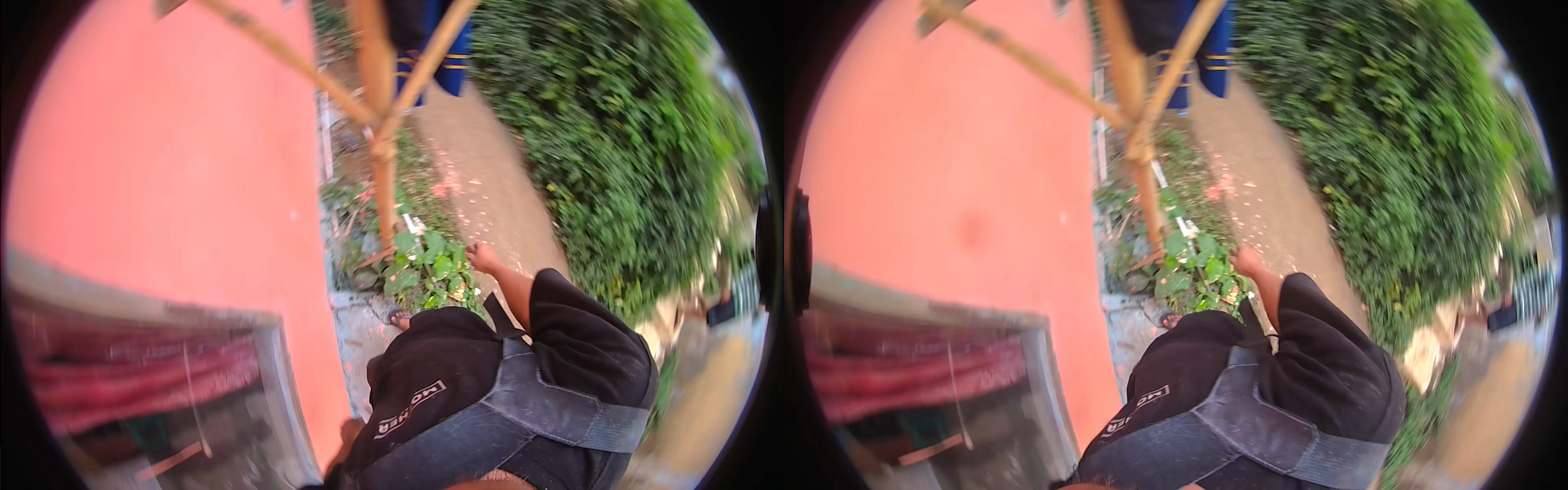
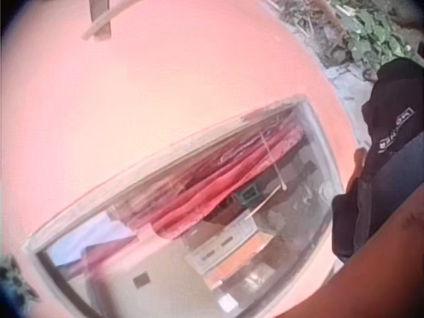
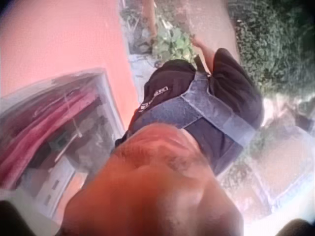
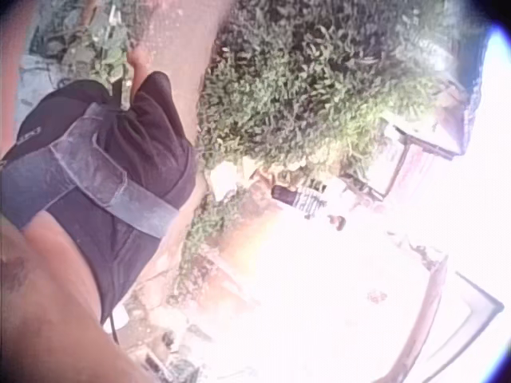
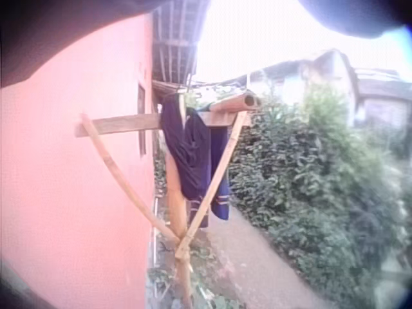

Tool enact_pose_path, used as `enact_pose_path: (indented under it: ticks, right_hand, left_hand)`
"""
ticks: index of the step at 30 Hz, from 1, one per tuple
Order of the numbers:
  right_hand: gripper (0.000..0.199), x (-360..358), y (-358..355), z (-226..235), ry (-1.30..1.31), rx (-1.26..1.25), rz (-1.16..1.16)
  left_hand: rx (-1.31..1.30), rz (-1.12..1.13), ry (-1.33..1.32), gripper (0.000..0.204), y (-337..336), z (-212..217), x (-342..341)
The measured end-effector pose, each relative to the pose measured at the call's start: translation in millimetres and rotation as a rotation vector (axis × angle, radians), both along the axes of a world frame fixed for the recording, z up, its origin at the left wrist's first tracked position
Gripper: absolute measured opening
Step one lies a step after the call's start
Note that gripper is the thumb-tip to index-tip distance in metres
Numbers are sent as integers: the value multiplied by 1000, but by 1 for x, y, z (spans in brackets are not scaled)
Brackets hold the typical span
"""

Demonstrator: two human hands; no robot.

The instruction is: The person uses a metal scraper to remove old paint or sealant from the wooden window frame. They work along the edges and corners of the frame, occasionally adjusting their position on the bamboo scaffold to reach different sections.

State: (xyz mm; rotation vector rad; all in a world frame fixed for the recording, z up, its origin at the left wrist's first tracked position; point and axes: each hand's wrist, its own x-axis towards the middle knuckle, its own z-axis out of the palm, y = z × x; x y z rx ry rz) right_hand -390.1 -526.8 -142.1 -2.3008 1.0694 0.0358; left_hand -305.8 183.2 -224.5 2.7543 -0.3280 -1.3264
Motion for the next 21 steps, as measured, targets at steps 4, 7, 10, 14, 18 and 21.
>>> enact_pose_path:
  ticks: [4, 7, 10, 14, 18, 21]
  right_hand:
    - [36, -37, 3, 11, -40, -11, -265]
    - [38, -111, 64, 10, 76, -15, -391]
    - [37, -191, 135, -20, 343, 209, -359]
    - [34, -216, 145, -6, 546, 465, -405]
    - [31, -227, 151, -42, 574, 560, -376]
    - [31, -168, 116, -42, 458, 510, -264]
  left_hand:
    - [-69, -13, -45, 45, -35, -29, 11]
    - [-139, -98, -45, 45, -48, -29, 40]
    - [-190, -150, -68, 45, -51, -24, 69]
    - [-322, -129, -160, 45, -63, -24, 83]
    - [-522, -13, -205, 46, -107, 58, 157]
    - [-732, 256, -260, 39, -162, 139, 181]
